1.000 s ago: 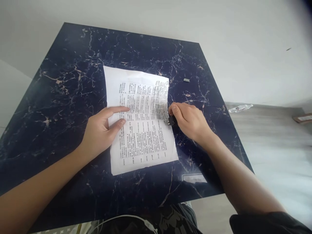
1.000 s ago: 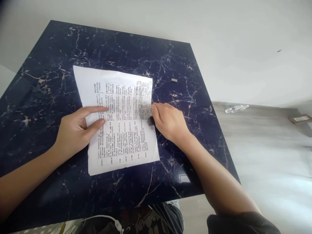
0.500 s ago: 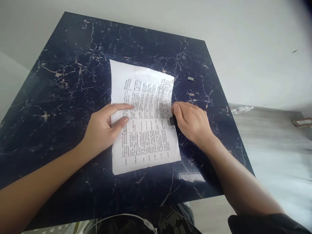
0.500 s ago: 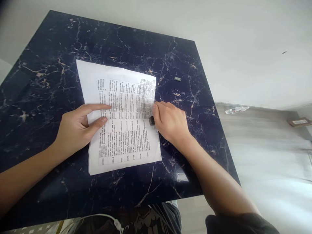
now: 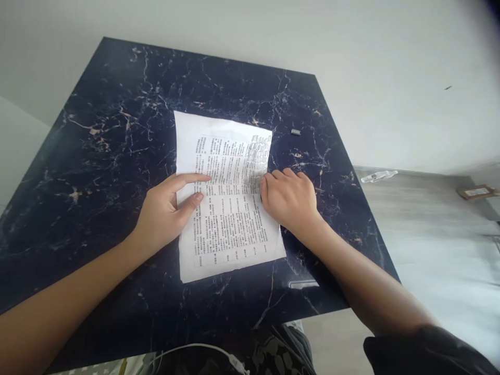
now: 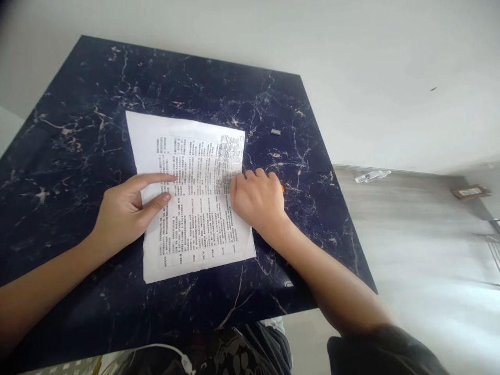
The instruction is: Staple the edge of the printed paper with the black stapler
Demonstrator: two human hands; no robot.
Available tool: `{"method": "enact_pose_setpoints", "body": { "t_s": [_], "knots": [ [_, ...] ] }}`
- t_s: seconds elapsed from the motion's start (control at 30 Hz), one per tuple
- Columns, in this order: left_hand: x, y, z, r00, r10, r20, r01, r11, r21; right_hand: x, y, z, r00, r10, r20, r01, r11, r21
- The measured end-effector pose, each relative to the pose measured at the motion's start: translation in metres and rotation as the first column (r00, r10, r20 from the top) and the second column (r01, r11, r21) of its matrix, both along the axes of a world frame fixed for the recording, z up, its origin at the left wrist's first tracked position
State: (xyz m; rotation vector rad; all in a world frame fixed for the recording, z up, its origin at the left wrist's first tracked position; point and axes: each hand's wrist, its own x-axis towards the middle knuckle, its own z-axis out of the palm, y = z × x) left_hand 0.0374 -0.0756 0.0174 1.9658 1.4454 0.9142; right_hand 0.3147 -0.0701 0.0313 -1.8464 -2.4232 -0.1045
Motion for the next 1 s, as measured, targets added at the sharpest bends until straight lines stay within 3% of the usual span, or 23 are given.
{"method": "enact_pose_setpoints", "body": {
  "t_s": [0.1, 0.17, 0.23, 0.3, 0.43, 0.57, 0.67, 0.77, 0.83, 0.9, 1.0],
  "knots": [
    [0.0, 0.001, -0.004, 0.999, -0.032, -0.003, 0.032, 0.999, -0.012, 0.017, 0.006, 0.014, 0.968, 0.006, -0.25, -0.045, 0.987, -0.153],
    [0.0, 0.002, -0.009, 0.998, -0.059, -0.035, 0.059, 0.998, 0.0, 0.034, 0.011, 0.026, 0.915, 0.12, -0.385, -0.237, 0.933, -0.272],
    [0.0, 0.003, -0.013, 0.99, -0.087, -0.112, 0.09, 0.996, 0.023, 0.051, 0.015, 0.034, 0.871, 0.258, -0.418, -0.415, 0.841, -0.346],
    [-0.001, 0.004, -0.017, 0.976, -0.092, -0.2, 0.104, 0.993, 0.052, 0.064, 0.019, 0.037, 0.863, 0.327, -0.385, -0.472, 0.794, -0.383],
    [-0.008, 0.007, -0.022, 0.959, -0.094, -0.268, 0.127, 0.986, 0.107, 0.081, 0.025, 0.036, 0.908, 0.29, -0.302, -0.396, 0.828, -0.398],
    [-0.015, 0.012, -0.029, 0.954, -0.133, -0.269, 0.167, 0.98, 0.108, 0.089, 0.028, 0.039, 0.985, 0.05, -0.164, -0.094, 0.958, -0.27],
    [-0.016, 0.012, -0.031, 0.961, -0.143, -0.239, 0.164, 0.984, 0.07, 0.067, 0.023, 0.042, 0.932, -0.184, -0.313, 0.123, 0.971, -0.206],
    [-0.018, 0.012, -0.026, 0.98, -0.104, -0.169, 0.113, 0.992, 0.047, 0.013, 0.011, 0.038, 0.785, -0.284, -0.551, 0.059, 0.919, -0.389],
    [-0.021, 0.013, -0.019, 0.996, -0.008, -0.085, 0.015, 0.996, 0.087, -0.03, 0.003, 0.03, 0.787, -0.253, -0.563, 0.005, 0.915, -0.404],
    [-0.026, 0.016, -0.012, 0.994, 0.107, -0.014, -0.103, 0.98, 0.168, -0.066, -0.001, 0.021, 0.838, -0.146, -0.526, -0.015, 0.957, -0.288],
    [-0.033, 0.021, -0.006, 0.979, 0.201, 0.044, -0.206, 0.947, 0.248, -0.097, 0.001, 0.008, 0.883, -0.015, -0.469, -0.081, 0.98, -0.184]
  ]
}}
